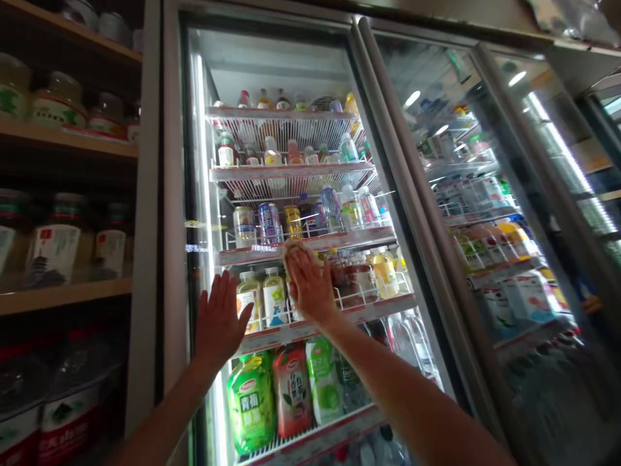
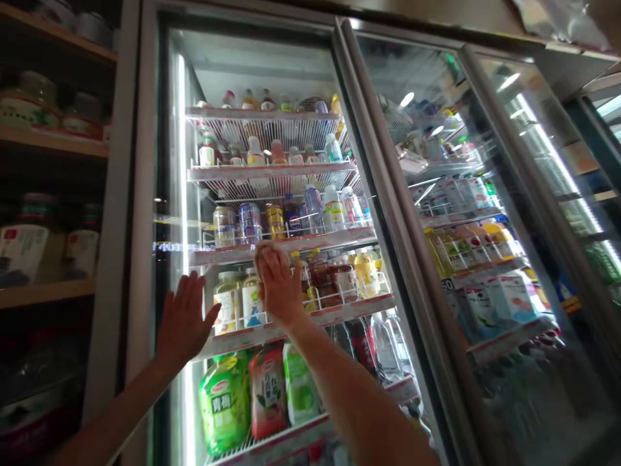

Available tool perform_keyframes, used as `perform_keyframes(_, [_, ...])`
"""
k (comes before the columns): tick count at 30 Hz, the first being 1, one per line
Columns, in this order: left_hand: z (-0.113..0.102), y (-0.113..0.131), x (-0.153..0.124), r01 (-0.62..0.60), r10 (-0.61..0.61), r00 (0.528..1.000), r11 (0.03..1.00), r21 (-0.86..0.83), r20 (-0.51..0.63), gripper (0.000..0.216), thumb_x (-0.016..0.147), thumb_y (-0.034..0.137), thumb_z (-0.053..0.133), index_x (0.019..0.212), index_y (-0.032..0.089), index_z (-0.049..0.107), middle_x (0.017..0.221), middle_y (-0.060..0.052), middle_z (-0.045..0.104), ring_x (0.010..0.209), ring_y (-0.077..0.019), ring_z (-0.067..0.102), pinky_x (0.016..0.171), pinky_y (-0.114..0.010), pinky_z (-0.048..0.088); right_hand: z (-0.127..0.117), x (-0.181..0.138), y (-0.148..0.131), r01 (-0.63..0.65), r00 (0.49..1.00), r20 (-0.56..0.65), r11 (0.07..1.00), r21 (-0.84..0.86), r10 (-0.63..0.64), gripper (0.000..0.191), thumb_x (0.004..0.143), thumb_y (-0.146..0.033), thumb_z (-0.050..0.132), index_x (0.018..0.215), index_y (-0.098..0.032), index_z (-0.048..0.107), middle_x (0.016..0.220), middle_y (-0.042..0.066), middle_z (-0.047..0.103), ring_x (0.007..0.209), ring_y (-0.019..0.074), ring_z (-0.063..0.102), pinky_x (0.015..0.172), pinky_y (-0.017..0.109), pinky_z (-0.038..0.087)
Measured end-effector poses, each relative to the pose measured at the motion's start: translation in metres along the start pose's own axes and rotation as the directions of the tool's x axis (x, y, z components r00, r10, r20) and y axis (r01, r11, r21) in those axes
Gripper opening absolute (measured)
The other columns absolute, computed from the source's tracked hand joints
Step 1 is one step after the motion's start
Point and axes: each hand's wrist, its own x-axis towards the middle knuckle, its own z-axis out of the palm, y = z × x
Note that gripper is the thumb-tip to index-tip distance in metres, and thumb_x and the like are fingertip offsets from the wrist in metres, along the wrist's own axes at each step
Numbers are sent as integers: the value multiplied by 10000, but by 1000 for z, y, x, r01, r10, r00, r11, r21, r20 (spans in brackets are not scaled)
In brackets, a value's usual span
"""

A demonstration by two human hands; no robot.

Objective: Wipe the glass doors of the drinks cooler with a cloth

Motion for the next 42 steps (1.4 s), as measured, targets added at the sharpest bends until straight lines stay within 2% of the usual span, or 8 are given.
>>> perform_keyframes(4, [0,5,-8,13,-14,1000,1000,18,6,622,915,407,295,1457,191,79,1499,-140,229,1400,-259,152,1113,-522,182,-25,-11,110,-251,963,-143,953,-168,229,505,907,-257,289,1410,-232,330,1469,108,340,1357,271,284,1046,575,237])
perform_keyframes(7, [0,11,-5,17,-17,1000,1000,9,-10,632,915,406,296,1458,215,37,1511,-120,194,1397,-268,162,1113,-531,176,-39,-17,163,-559,799,-346,819,-128,491,516,899,-270,291,1395,-144,358,1430,196,367,1312,334,337,975,624,292])
perform_keyframes(15, [1,9,-6,32,-32,999,999,4,-10,620,914,422,286,1457,195,94,1500,-131,230,1392,-275,186,1108,-532,188,-10,-34,81,134,989,-32,971,-196,-143,491,912,-270,340,1401,-316,329,1477,27,339,1390,227,214,1097,502,188])
perform_keyframes(21, [1,13,-7,47,-47,999,998,29,-7,618,918,405,294,1457,189,80,1495,-141,238,1399,-262,161,1113,-530,174,-22,-14,123,-499,842,-299,860,-110,450,487,914,-274,285,1376,-167,395,1457,164,339,1344,338,282,1001,607,249])
perform_keyframes(25, [-1,12,-7,30,-29,999,999,37,-17,630,918,387,317,1458,214,43,1494,-131,244,1397,-250,167,1113,-514,191,-1,-14,51,-39,992,-124,992,-122,24,502,909,-283,311,1406,-218,340,1494,88,295,1377,280,227,1059,547,213])
perform_keyframes(28, [-2,11,-7,25,-24,999,998,53,-25,634,918,374,326,1458,206,40,1484,-144,263,1395,-246,171,1108,-508,206,4,-21,25,312,949,-10,945,-100,-315,487,914,-302,331,1401,-293,328,1484,10,328,1391,221,201,1097,506,167])
perform_keyframes(34, [2,16,-8,34,-31,998,997,70,-45,634,916,364,339,1457,186,62,1472,-149,284,1395,-243,166,1109,-497,205,-4,3,66,-283,932,-256,956,-72,256,509,916,-259,281,1422,-220,313,1446,145,364,1341,339,289,1006,618,225])
perform_keyframes(42, [-15,-7,-16,102,-100,995,993,67,-23,610,914,406,323,1447,166,151,1471,-165,280,1387,-264,197,1103,-528,189,2,16,3,311,949,73,949,-46,-307,529,894,-239,352,1418,-288,297,1503,17,287,1393,239,203,1098,527,146])
